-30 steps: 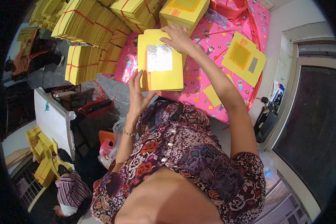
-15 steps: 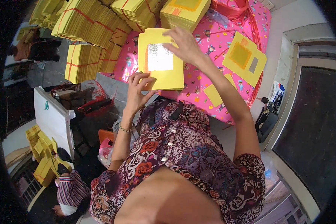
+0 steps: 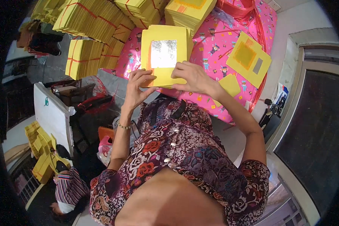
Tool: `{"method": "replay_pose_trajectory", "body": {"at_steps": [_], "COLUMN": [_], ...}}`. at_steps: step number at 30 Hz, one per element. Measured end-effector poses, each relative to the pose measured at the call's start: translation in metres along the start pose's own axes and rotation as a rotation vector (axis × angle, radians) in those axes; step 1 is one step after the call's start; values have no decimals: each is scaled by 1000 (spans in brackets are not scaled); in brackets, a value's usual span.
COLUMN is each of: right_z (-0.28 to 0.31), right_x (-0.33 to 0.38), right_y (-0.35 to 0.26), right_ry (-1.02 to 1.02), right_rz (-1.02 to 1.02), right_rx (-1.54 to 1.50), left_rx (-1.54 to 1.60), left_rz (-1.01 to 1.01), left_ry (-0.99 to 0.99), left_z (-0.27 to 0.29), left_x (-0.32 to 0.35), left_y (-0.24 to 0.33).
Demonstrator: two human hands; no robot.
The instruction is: Counting and bundling stacks of yellow joss paper with silver foil using red string.
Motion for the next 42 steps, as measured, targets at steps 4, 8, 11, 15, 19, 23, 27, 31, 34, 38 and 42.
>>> {"method": "replay_pose_trajectory", "body": {"at_steps": [4,8,11,15,19,23,27,31,34,38,42], "right_z": [-1,-4,-6,-12,-15,-16,-17,-20,-19,-21,-20], "right_x": [-5,-9,-10,-10,-7,-8,-7,-6,-8,-7,-8], "right_y": [6,20,31,43,53,50,55,61,60,66,65], "right_ry": [30,19,9,7,26,-13,-15,-24,-27,-19,-34], "right_rz": [-3,-89,-216,-286,-329,-347,-374,-366,-377,-354,-388], "right_rx": [-178,-302,-429,-502,-530,-543,-564,-549,-539,-555,-560], "left_rx": [49,54,57,70,77,78,80,86,106,94,96], "left_rz": [7,13,13,36,35,44,54,66,86,77,80], "left_ry": [15,9,21,49,63,66,69,53,54,51,57], "left_z": [4,1,-1,-6,-5,-5,-5,-8,-8,-9,-9], "left_x": [-1,0,1,3,1,1,1,2,2,1,1], "left_y": [-2,-8,-10,-16,-15,-16,-16,-18,-20,-20,-20]}}
Point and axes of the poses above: each hand's wrist, its own x-axis away from the middle knuckle, its own z-axis out of the back of the hand, y = z × x, the point moved 7 cm from there along -x, towards the middle knuckle, and after that the axes turned 12 degrees about -x, right-handed, at the moved point
